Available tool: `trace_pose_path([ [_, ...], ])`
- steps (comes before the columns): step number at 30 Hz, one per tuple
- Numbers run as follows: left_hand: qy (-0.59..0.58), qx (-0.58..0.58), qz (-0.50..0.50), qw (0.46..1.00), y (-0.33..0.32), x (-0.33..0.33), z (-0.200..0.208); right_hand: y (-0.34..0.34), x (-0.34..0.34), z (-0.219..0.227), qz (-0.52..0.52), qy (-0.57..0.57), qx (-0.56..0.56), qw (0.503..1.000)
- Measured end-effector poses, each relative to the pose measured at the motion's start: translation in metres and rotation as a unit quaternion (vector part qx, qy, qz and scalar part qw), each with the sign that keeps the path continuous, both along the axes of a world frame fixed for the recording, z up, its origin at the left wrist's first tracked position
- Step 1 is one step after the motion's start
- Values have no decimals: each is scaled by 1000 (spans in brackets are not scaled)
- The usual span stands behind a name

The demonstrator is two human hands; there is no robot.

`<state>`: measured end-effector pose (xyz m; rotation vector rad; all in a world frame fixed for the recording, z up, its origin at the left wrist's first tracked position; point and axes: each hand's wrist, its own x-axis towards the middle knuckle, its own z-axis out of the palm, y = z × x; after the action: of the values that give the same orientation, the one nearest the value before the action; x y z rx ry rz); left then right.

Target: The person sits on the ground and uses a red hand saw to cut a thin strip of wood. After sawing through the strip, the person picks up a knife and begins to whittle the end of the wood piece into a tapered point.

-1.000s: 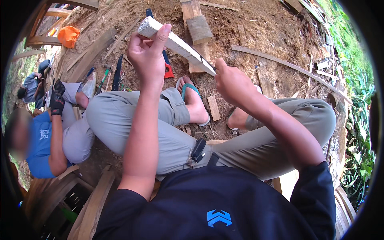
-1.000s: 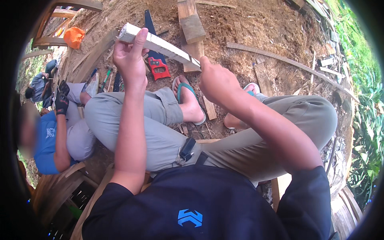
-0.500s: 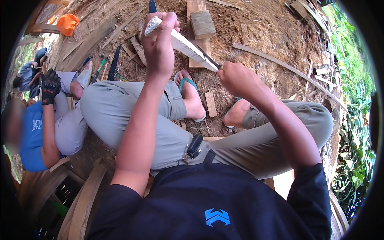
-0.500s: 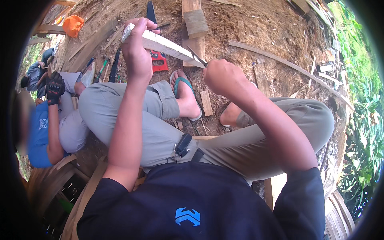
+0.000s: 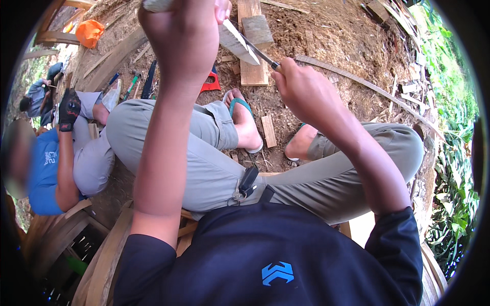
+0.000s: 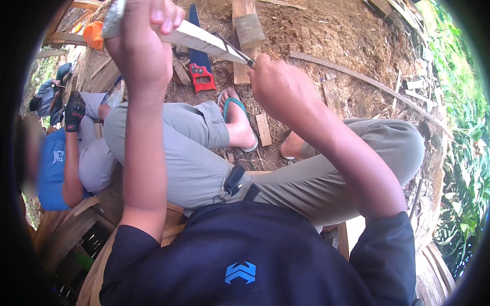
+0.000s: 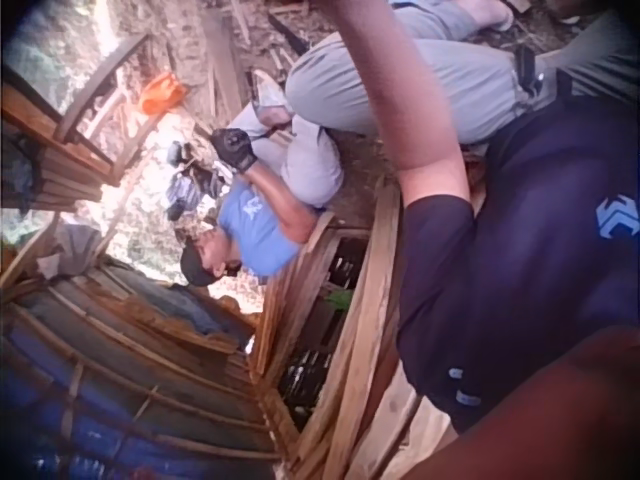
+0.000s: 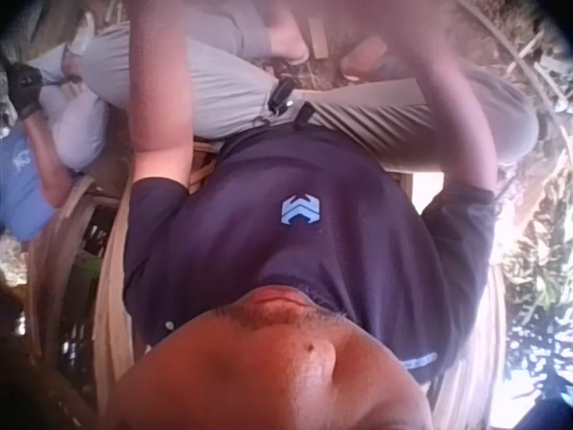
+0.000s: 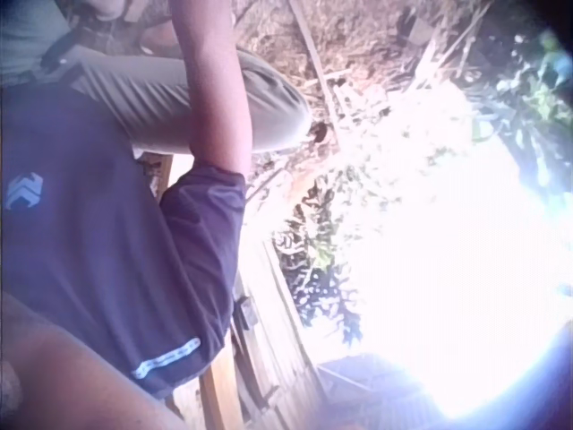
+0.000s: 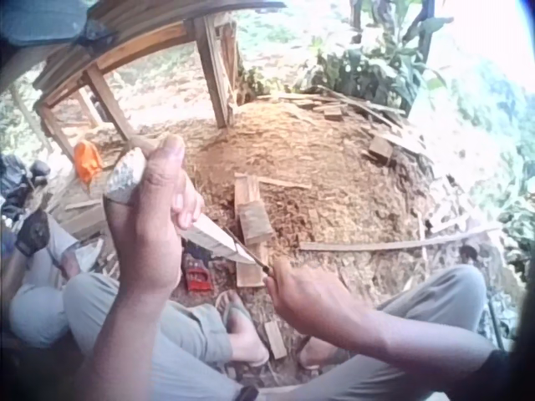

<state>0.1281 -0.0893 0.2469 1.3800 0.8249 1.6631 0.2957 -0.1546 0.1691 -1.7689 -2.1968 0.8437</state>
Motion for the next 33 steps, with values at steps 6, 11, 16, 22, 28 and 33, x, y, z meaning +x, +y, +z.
trace_pose_path([
  [6, -7, -67, 7, 998, 10, -16, -37, -5, -21, -76, -11, 48, 5, 999],
  [11, -42, -69, 5, 997, 16, -30, -35, 9, -18, -71, -79, 143, -63, 985],
  [16, -22, -80, -18, 996, 18, -41, -37, 22, -16, -47, -147, 386, -237, 880],
  [22, -18, -81, -19, 996, 11, -30, -34, 20, -11, -34, -121, 342, -24, 931],
  [28, -9, -74, -6, 997, 6, -20, -32, 1, -27, -50, -105, 253, -100, 956],
  [33, -18, -72, 3, 997, 6, -27, -35, 12, -26, -16, -119, 274, -45, 953],
])
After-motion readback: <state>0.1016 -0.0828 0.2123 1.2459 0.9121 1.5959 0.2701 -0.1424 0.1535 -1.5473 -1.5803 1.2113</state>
